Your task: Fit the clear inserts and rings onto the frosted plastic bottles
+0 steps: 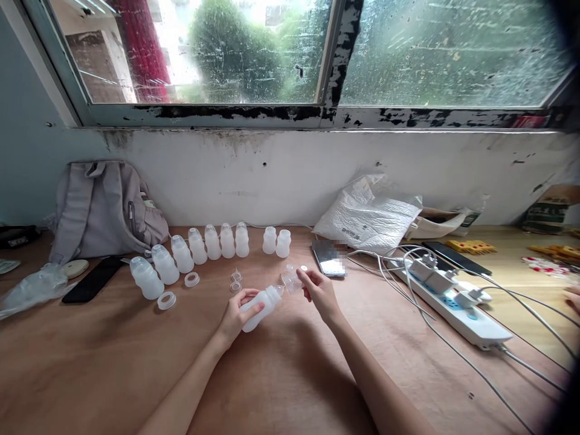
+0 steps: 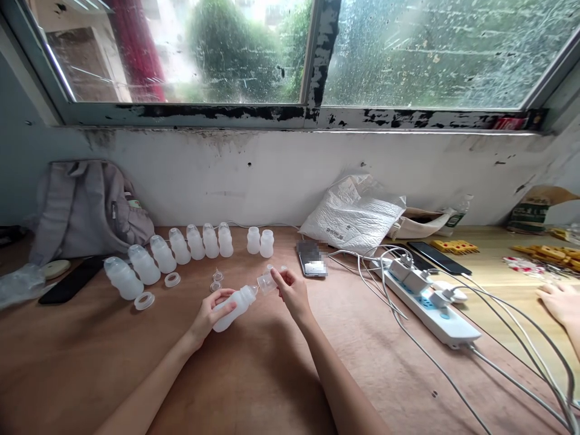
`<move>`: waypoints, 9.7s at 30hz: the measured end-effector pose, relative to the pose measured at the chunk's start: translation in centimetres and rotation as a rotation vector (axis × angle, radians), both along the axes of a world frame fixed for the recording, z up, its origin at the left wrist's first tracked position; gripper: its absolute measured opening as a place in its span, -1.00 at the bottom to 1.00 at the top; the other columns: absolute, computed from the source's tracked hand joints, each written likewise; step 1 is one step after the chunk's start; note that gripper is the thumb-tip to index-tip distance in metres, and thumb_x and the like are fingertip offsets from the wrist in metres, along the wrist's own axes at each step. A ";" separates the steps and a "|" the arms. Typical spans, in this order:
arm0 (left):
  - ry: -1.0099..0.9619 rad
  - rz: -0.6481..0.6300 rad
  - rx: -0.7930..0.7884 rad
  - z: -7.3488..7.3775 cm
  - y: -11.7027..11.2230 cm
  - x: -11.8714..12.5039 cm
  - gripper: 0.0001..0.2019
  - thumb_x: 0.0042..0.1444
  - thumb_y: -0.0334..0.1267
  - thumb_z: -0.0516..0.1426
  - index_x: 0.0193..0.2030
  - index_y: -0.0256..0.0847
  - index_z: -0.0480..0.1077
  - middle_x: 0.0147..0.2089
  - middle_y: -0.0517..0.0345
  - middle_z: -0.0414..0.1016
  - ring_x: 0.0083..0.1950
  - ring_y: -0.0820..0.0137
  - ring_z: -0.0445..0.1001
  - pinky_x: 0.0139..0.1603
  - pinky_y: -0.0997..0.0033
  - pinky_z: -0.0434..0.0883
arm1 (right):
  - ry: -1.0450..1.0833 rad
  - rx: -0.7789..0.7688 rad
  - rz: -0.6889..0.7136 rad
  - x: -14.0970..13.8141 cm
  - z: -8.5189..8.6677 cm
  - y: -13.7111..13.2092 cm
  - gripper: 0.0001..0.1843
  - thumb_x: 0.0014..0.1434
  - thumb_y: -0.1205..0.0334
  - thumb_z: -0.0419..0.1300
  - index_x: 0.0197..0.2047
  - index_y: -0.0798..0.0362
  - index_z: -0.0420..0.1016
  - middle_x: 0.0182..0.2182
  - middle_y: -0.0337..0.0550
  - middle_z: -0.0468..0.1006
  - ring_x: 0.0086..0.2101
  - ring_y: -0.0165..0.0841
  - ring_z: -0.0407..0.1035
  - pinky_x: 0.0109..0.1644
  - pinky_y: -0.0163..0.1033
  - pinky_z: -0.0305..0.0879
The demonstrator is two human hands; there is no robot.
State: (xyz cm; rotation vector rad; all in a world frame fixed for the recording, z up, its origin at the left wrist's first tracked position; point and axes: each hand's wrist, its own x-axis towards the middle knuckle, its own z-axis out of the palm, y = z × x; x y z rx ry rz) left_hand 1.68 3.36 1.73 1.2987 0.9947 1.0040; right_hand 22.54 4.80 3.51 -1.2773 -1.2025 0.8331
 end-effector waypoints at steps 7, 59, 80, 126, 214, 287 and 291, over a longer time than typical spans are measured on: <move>0.081 -0.001 0.120 -0.3 0.0 0.1 -0.66 -0.14 -0.12 0.20 -0.23 -0.25 0.40 -0.20 0.02 0.48 -0.13 0.24 0.41 -0.17 0.38 0.34 | -0.051 0.000 -0.014 -0.6 -0.5 -0.3 -0.60 -0.04 -0.12 0.12 -0.57 0.08 0.29 -0.75 -0.35 0.23 -0.75 -0.53 0.11 -0.73 -0.41 -0.01; 1.117 0.777 0.567 -2.8 4.8 -6.5 -0.60 0.03 -0.30 -0.02 0.04 -0.33 0.21 0.11 -0.24 0.16 0.16 0.03 0.05 0.07 -0.03 0.05 | -1.132 0.289 -0.037 -6.4 5.3 12.3 -0.70 0.15 0.02 -0.02 -0.18 0.01 0.35 -0.28 -0.10 0.50 -0.15 -0.22 0.21 -0.08 -0.15 0.02; 1.229 0.676 0.489 -2.5 4.7 -7.6 -0.85 0.02 -0.32 0.01 -0.31 -0.24 0.37 -0.14 -0.05 0.32 -0.12 0.19 0.27 -0.21 0.28 0.26 | -1.299 0.292 -0.065 -6.3 2.7 15.1 -0.53 0.20 0.16 -0.08 0.17 0.01 0.01 0.04 -0.03 0.29 0.01 -0.17 0.08 -0.01 -0.10 -0.06; -0.558 0.199 -0.088 -2.1 3.5 -2.6 -0.69 -0.02 -0.15 0.12 -0.16 -0.26 0.34 -0.21 0.06 0.45 -0.23 0.40 0.44 -0.20 0.43 0.36 | -0.258 0.222 0.172 -9.7 -5.6 2.4 -0.80 0.02 0.21 0.12 -0.24 0.05 0.27 -0.46 -0.25 0.37 -0.48 -0.43 0.25 -0.40 -0.33 0.23; 0.450 0.267 0.491 -3.3 2.5 -1.3 -0.82 0.08 -0.21 -0.04 -0.27 -0.15 0.34 -0.29 0.11 0.46 -0.39 0.40 0.40 -0.32 0.43 0.30 | -0.195 0.106 0.129 -9.8 -4.8 1.3 -0.82 0.04 0.15 0.06 -0.50 0.07 0.24 -0.61 -0.32 0.27 -0.58 -0.46 0.16 -0.50 -0.36 0.10; -0.340 0.075 -0.067 -0.3 1.6 -1.7 -0.72 -0.16 -0.19 0.23 -0.30 -0.26 0.34 -0.28 0.09 0.42 -0.24 0.41 0.36 -0.23 0.48 0.28 | -0.617 0.218 0.278 -5.8 -1.6 -1.9 -0.49 -0.05 0.12 0.21 0.02 -0.07 0.31 -0.28 -0.10 0.38 -0.27 -0.24 0.24 -0.18 -0.15 0.23; -0.470 -0.064 -0.132 0.4 1.4 -2.0 -0.69 -0.10 -0.15 0.17 -0.21 -0.25 0.36 -0.20 0.03 0.41 -0.15 0.31 0.36 -0.13 0.38 0.28 | -0.121 -0.118 0.571 -6.5 -0.1 -2.8 -0.64 0.02 0.02 0.11 -0.19 0.09 0.43 -0.42 -0.17 0.41 -0.42 -0.36 0.28 -0.41 -0.32 0.20</move>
